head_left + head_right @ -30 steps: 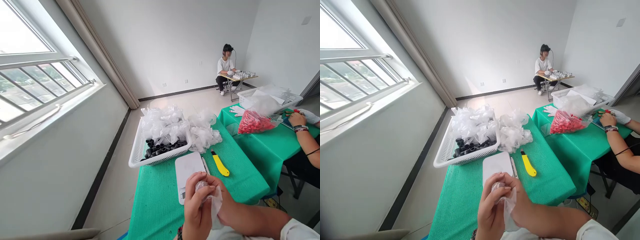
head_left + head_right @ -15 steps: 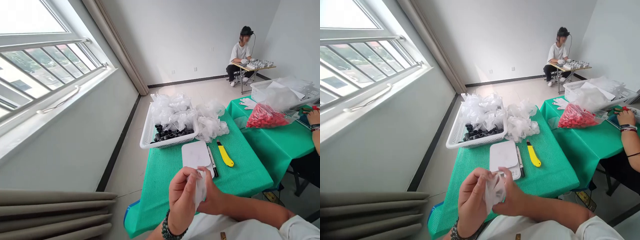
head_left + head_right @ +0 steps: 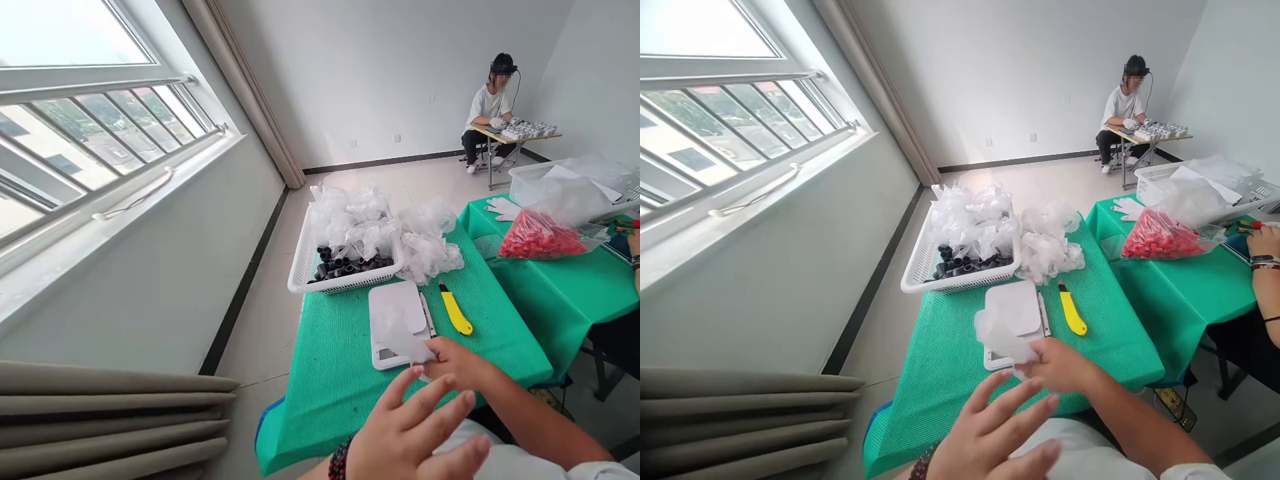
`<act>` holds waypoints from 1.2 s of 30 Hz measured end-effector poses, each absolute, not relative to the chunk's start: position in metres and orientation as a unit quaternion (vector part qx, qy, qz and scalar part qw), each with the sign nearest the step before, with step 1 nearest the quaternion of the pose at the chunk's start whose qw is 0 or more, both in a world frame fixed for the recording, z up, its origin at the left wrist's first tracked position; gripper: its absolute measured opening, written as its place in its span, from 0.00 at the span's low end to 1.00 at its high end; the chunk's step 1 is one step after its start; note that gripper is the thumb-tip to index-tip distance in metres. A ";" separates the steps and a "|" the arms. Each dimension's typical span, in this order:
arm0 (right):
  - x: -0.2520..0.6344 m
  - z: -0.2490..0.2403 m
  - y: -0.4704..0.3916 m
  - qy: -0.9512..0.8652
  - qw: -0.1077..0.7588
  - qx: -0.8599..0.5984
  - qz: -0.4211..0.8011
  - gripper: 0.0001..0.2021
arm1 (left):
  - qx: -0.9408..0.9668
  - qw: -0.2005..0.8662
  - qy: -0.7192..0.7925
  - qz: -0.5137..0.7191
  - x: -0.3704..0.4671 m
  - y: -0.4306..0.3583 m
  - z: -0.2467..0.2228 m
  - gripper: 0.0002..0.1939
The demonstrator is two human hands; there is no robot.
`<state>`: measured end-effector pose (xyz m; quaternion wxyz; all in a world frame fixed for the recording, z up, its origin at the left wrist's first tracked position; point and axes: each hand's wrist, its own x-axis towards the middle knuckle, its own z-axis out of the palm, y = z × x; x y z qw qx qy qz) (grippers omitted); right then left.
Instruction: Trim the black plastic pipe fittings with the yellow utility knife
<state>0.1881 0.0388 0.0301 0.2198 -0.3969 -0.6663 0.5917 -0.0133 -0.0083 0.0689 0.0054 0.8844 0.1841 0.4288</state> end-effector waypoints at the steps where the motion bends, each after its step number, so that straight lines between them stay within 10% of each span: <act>1: 0.189 0.035 0.038 -0.713 0.179 -0.380 0.562 0.09 | 0.920 -0.018 0.193 0.339 -0.010 -0.007 0.064 0.26; 5: 0.185 0.048 0.034 -0.760 0.158 -0.403 0.484 0.07 | 0.924 0.074 0.375 0.018 -0.007 0.019 0.055 0.31; 9: 0.176 0.035 0.031 -0.854 0.140 -0.430 0.258 0.10 | 0.855 0.185 0.472 -0.112 -0.026 0.036 0.068 0.13; 19: 0.165 -0.009 0.036 -0.865 0.402 -0.282 0.108 0.14 | 0.620 0.686 0.347 0.154 -0.067 0.011 0.074 0.33; 22: 0.164 -0.010 0.046 -0.759 0.484 -0.355 0.251 0.18 | 0.648 0.591 0.288 0.385 -0.077 0.001 0.056 0.38; 27: 0.167 0.005 0.050 -0.565 0.508 -0.396 0.515 0.34 | 0.746 0.430 0.343 0.376 -0.067 0.013 0.047 0.55; 32: 0.166 0.018 0.043 -0.627 0.428 -0.314 0.570 0.38 | 0.712 0.415 0.450 0.344 -0.034 0.048 0.058 0.16; 36: 0.160 0.027 0.055 -0.658 0.390 -0.307 0.566 0.39 | 0.688 0.410 0.446 0.400 -0.029 0.073 0.067 0.11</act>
